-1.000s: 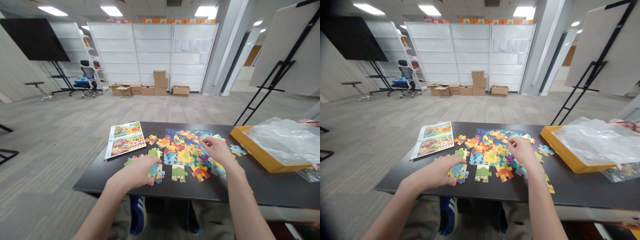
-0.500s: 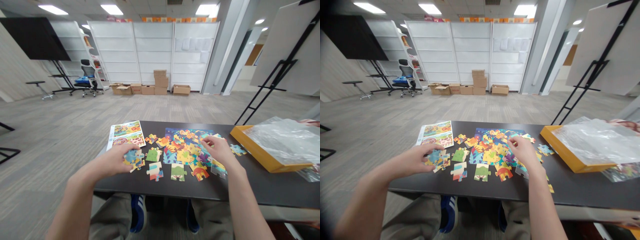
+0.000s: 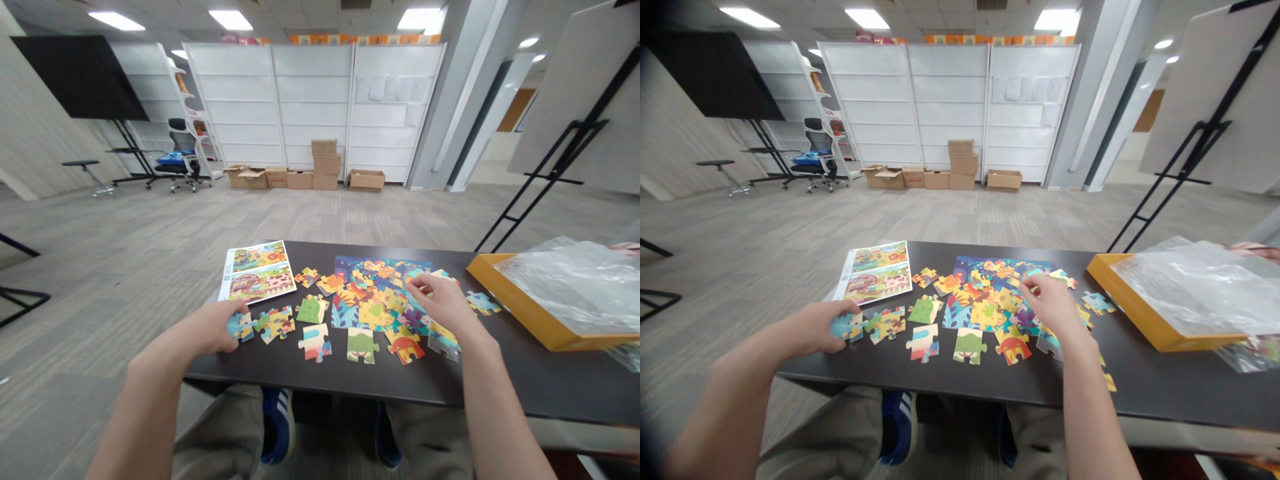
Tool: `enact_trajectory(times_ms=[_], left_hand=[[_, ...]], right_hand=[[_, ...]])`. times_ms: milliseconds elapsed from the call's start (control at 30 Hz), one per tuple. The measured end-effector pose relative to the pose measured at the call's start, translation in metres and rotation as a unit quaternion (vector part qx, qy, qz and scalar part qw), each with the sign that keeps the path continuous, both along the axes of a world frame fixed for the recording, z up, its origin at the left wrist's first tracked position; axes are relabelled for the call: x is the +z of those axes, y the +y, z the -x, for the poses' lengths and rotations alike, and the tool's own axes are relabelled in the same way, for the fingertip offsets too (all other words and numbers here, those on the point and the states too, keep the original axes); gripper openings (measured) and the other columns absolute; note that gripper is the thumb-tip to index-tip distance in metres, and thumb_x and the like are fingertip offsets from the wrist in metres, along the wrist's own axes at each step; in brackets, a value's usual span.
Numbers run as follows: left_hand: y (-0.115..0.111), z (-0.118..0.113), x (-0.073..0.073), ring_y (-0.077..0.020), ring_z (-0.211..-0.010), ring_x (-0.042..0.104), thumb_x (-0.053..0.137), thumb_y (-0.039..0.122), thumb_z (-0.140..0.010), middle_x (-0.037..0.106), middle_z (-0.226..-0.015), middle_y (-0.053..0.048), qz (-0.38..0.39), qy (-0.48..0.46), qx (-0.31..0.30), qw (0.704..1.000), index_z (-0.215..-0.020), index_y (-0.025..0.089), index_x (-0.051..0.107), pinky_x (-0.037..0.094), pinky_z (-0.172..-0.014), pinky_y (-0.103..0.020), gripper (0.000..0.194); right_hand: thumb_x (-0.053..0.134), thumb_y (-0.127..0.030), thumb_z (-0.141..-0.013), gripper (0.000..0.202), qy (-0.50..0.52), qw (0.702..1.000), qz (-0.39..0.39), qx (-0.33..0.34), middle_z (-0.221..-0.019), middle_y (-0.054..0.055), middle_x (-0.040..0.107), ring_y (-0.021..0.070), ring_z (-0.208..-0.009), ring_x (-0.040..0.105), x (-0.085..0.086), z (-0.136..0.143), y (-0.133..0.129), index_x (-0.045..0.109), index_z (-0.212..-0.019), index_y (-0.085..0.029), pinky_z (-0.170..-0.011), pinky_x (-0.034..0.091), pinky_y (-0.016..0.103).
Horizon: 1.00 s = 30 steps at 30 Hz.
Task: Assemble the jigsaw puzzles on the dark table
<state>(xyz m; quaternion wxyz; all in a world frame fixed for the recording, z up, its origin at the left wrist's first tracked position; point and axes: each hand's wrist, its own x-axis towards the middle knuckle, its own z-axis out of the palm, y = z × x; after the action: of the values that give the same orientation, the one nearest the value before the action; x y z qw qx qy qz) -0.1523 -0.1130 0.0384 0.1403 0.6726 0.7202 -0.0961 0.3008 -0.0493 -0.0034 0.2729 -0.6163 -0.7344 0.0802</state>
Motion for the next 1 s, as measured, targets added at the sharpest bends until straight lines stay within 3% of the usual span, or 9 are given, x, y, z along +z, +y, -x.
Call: enact_trajectory(times_ms=[200, 433, 533, 667, 767, 867, 1000], left_hand=[[-0.004, 0.002, 0.005, -0.0276, -0.096, 0.071, 0.065, 0.029, -0.057, 0.075, -0.108, -0.003, -0.030, -0.029, -0.011, 0.999, -0.116, 0.027, 0.068, 0.052, -0.079, -0.029, 0.059], [-0.004, 0.002, 0.019, -0.0319, -0.115, 0.066, 0.059, 0.031, -0.064, 0.065, -0.136, -0.009, -0.108, -0.070, -0.034, 0.991, -0.137, 0.018, 0.058, 0.052, -0.094, -0.033, 0.074], [-0.002, -0.022, 0.019, -0.0333, -0.124, 0.061, 0.061, 0.030, -0.069, 0.059, -0.144, -0.012, -0.140, -0.104, -0.078, 0.982, -0.142, 0.016, 0.051, 0.048, -0.103, -0.038, 0.076], [0.002, -0.072, 0.018, -0.0309, -0.136, 0.051, 0.060, 0.021, -0.074, 0.055, -0.148, -0.011, -0.177, -0.143, -0.155, 0.961, -0.144, 0.020, 0.047, 0.040, -0.114, -0.040, 0.071], [0.004, -0.110, 0.018, -0.0288, -0.135, 0.051, 0.060, 0.017, -0.075, 0.052, -0.146, -0.012, -0.186, -0.190, -0.220, 0.939, -0.139, 0.021, 0.049, 0.043, -0.113, -0.038, 0.065], [0.007, -0.139, 0.017, -0.0302, -0.129, 0.055, 0.061, 0.018, -0.076, 0.056, -0.138, -0.013, -0.199, -0.211, -0.246, 0.925, -0.136, 0.021, 0.049, 0.047, -0.108, -0.041, 0.061], [0.016, -0.158, 0.013, -0.0292, -0.125, 0.059, 0.061, 0.016, -0.077, 0.055, -0.140, -0.013, -0.220, -0.235, -0.263, 0.910, -0.138, 0.021, 0.047, 0.049, -0.105, -0.041, 0.063]], right_hand=[[0.055, -0.040, -0.088, 0.025, -0.016, 1.000, -0.004, 0.018, -0.082, 0.004, 0.076, 0.0215, -0.073, 0.070, -0.002, 0.000, 0.001, 0.071, -0.082, -0.023, -0.069, 0.048, 0.032], [0.054, -0.043, -0.088, 0.028, 0.009, 1.000, -0.018, -0.001, -0.080, 0.005, 0.077, 0.0220, -0.072, 0.070, 0.007, 0.003, -0.004, 0.073, -0.081, -0.023, -0.066, 0.050, 0.032], [0.056, -0.043, -0.087, 0.027, 0.032, 0.999, -0.034, 0.003, -0.078, 0.005, 0.077, 0.0226, -0.071, 0.070, 0.016, 0.013, -0.007, 0.074, -0.082, -0.023, -0.065, 0.051, 0.033], [0.056, -0.044, -0.090, 0.029, 0.097, 0.991, -0.022, 0.089, -0.085, 0.007, 0.077, 0.0215, -0.073, 0.068, 0.028, 0.043, -0.016, 0.074, -0.085, -0.021, -0.063, 0.051, 0.032], [0.055, -0.045, -0.093, 0.029, 0.141, 0.972, 0.046, 0.184, -0.086, 0.005, 0.076, 0.0183, -0.073, 0.066, 0.035, 0.074, -0.025, 0.073, -0.090, -0.022, -0.060, 0.049, 0.028], [0.057, -0.043, -0.094, 0.026, 0.174, 0.944, 0.098, 0.263, -0.083, 0.002, 0.073, 0.0151, -0.070, 0.063, 0.034, 0.097, -0.030, 0.071, -0.093, -0.021, -0.060, 0.048, 0.026], [0.060, -0.041, -0.093, 0.024, 0.223, 0.934, 0.112, 0.256, -0.073, 0.000, 0.066, 0.0131, -0.063, 0.059, 0.026, 0.101, -0.028, 0.066, -0.085, -0.020, -0.058, 0.046, 0.025]])
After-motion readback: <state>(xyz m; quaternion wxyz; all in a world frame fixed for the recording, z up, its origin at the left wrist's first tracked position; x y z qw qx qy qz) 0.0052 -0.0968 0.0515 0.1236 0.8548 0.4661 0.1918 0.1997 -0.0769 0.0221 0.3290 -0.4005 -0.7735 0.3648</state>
